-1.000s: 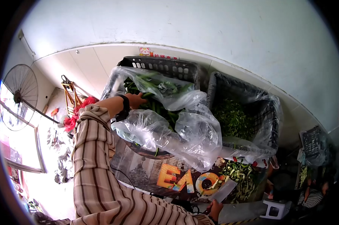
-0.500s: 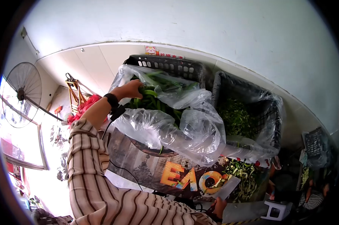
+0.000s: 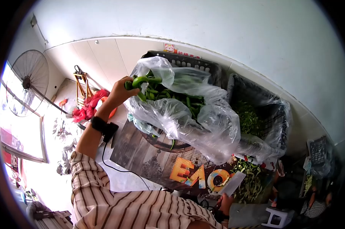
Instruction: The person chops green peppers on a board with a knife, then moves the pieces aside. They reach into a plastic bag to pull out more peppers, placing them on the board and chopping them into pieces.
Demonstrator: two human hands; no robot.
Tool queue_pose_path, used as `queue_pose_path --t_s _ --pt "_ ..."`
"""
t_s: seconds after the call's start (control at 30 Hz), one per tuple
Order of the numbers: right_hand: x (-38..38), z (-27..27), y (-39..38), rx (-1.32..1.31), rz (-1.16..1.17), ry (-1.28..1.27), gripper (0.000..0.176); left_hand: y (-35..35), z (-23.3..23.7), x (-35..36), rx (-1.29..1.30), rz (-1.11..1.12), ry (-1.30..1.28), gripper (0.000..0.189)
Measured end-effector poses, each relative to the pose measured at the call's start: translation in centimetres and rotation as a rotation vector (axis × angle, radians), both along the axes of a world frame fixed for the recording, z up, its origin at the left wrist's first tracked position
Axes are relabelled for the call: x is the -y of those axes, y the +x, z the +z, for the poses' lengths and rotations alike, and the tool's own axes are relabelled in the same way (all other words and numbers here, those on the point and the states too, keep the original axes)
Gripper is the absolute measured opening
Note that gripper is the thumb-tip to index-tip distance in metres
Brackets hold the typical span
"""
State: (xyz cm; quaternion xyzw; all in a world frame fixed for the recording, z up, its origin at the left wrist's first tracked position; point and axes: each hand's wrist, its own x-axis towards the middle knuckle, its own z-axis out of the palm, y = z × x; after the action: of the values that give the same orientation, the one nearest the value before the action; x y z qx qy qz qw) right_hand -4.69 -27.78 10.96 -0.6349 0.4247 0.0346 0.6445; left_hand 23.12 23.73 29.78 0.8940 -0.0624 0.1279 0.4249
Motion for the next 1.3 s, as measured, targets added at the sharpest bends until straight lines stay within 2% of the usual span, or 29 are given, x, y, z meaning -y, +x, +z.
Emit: queue_pose_path --t_s 0.1,0.23,0.3,0.37,0.53,0.63,0.7,0.8,0.9,0.97,1.0,1.07,1.17,1.3 --pt "-0.1 -0.5 -0.4 -0.018 0.005 -0.001 0.023 -4.1 0.3 0.2 -0.033 0.035 -0.027 0.023" --pt "-0.2 -0.7 -0.9 0.017 0.026 -0.001 0.020 -9.0 -1.0 0.6 0.081 0.037 -0.226 0.021" --pt "-0.2 -0.9 -1.4 0.019 0.025 0.010 0.018 -11.9 -1.6 1.2 0.026 0.086 -0.298 0.022" --pt "0.1 -1.8 -1.8 0.041 0.038 0.018 0.016 -14.2 -2.0 2.0 0.145 0.094 -0.123 0.025" --pt "1.1 -3.0 -2.6 -0.011 0.074 0.080 0.013 -18.0 -4.6 5.1 0.036 0.112 -0.115 0.027" --pt "1.2 -3.4 -2.8 -0.001 0.067 0.068 0.015 -18.8 -8.1 6.5 -0.051 -0.030 0.016 0.031" --pt "1.3 -3.4 -2.9 -0.012 0.056 0.064 0.016 -18.5 -11.6 8.0 -0.152 -0.063 -0.082 0.034" --pt "1.0 -3.1 -3.5 -0.007 0.104 0.025 0.017 -17.2 -16.6 9.5 -0.238 -0.090 -0.068 0.037" --pt "1.1 -2.2 -3.5 0.018 0.108 -0.009 0.018 -15.3 -18.9 12.8 -0.114 -0.207 -0.016 0.039" --pt "0.9 -1.9 -3.4 -0.026 0.083 -0.047 0.023 -14.3 -20.8 14.7 -0.105 -0.330 0.003 0.052" --pt "1.1 -2.0 -3.5 -0.026 0.085 -0.049 0.023 -14.2 -20.9 15.7 -0.105 -0.328 0.000 0.052" --pt "1.6 -2.4 -3.6 -0.068 0.091 -0.036 0.017 -13.9 -21.0 17.5 -0.112 -0.319 0.046 0.067" --pt "1.9 -2.2 -3.8 -0.029 0.063 0.003 0.016 -13.6 -21.5 17.6 -0.191 -0.248 0.013 0.076" --pt "2.4 -2.6 -3.6 -0.027 0.064 0.012 0.016 -14.8 -22.3 15.7 -0.217 -0.159 0.068 0.074"
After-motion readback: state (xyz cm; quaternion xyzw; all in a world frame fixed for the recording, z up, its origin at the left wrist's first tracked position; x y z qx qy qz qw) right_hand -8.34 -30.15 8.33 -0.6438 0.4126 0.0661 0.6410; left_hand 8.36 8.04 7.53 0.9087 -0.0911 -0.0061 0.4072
